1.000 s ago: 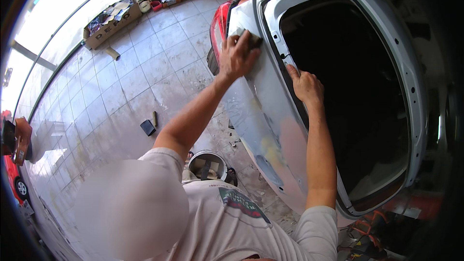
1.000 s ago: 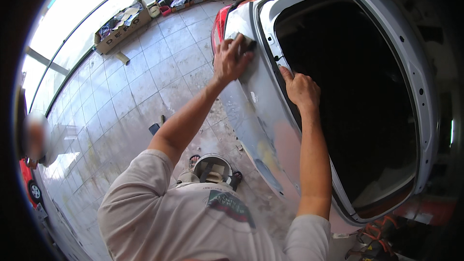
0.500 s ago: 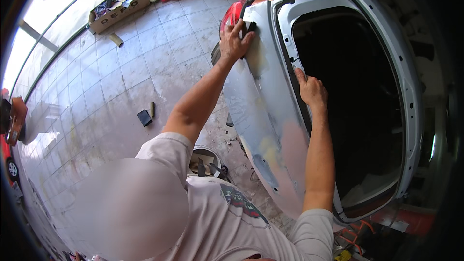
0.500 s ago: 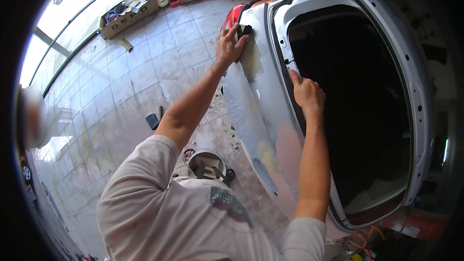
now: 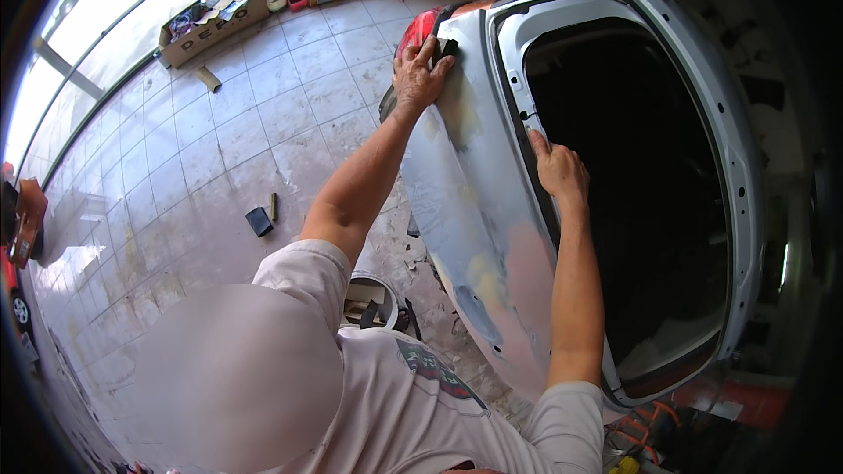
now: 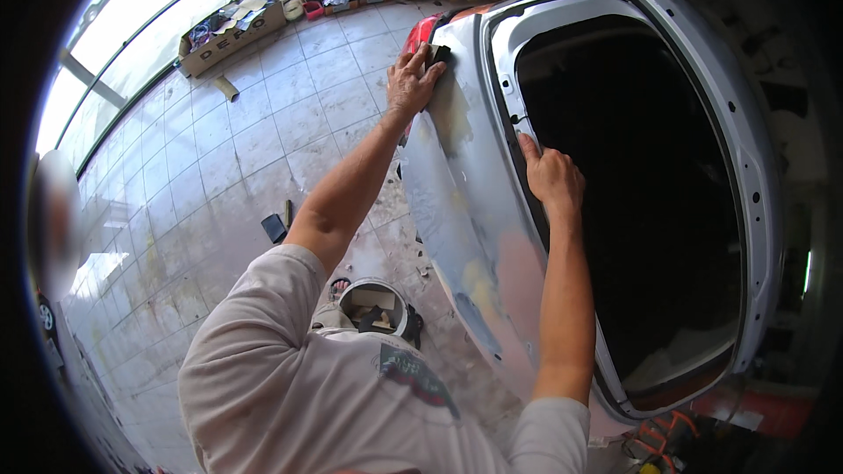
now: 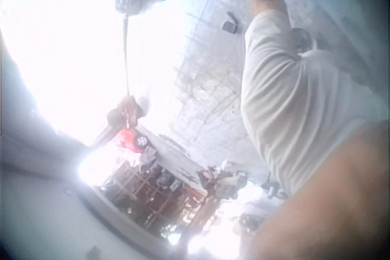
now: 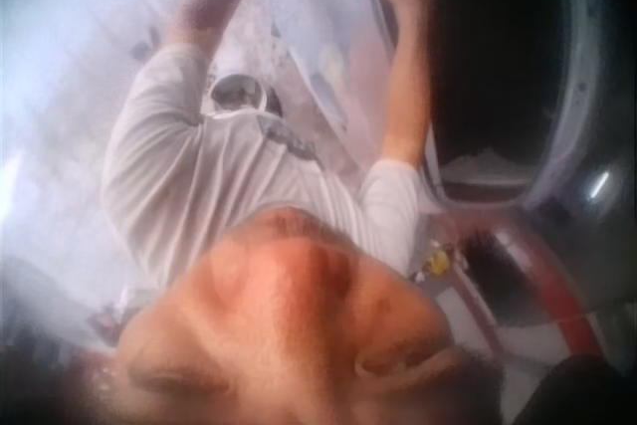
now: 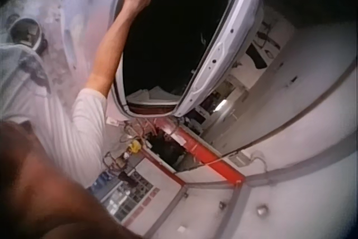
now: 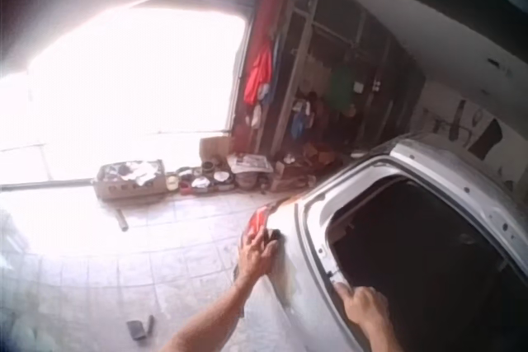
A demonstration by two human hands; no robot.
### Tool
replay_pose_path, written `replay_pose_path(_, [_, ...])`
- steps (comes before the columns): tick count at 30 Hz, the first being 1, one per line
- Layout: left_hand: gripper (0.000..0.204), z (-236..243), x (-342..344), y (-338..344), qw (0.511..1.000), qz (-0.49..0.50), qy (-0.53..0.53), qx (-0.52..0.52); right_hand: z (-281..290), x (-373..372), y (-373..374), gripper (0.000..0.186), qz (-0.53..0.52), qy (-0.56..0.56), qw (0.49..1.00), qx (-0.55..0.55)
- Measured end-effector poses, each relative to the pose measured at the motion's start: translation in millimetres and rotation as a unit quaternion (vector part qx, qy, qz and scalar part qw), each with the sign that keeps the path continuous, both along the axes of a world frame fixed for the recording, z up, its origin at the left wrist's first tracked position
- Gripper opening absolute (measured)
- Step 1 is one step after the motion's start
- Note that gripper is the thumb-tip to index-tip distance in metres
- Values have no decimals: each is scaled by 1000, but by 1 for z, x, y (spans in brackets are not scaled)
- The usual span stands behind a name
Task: The person sands a dark car bumper with a sanding block, repeatedly dipping it into a bucket of water. They then move to a white car trunk lid and continue sanding its surface with the same block, occasionally dipping it in water.
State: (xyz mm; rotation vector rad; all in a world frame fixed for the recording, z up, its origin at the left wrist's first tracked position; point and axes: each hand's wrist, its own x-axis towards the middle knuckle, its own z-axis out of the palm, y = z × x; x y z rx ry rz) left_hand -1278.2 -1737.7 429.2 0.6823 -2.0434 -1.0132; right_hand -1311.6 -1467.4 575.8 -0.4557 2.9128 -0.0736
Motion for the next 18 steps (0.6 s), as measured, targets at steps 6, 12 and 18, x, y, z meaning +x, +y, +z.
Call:
replay_pose_path(6, [67, -3, 88, 85, 967, -161, 102, -168, -2, -1, 1, 84, 15, 26, 999, -11])
replay_pose_path(12, [65, -13, -4, -17, 997, -26, 70, -24, -3, 2, 3, 84, 25, 37, 999, -10])
replay_pose_path(18, [71, 20, 71, 72, 946, -229, 127, -191, -2, 7, 0, 77, 26, 75, 996, -32])
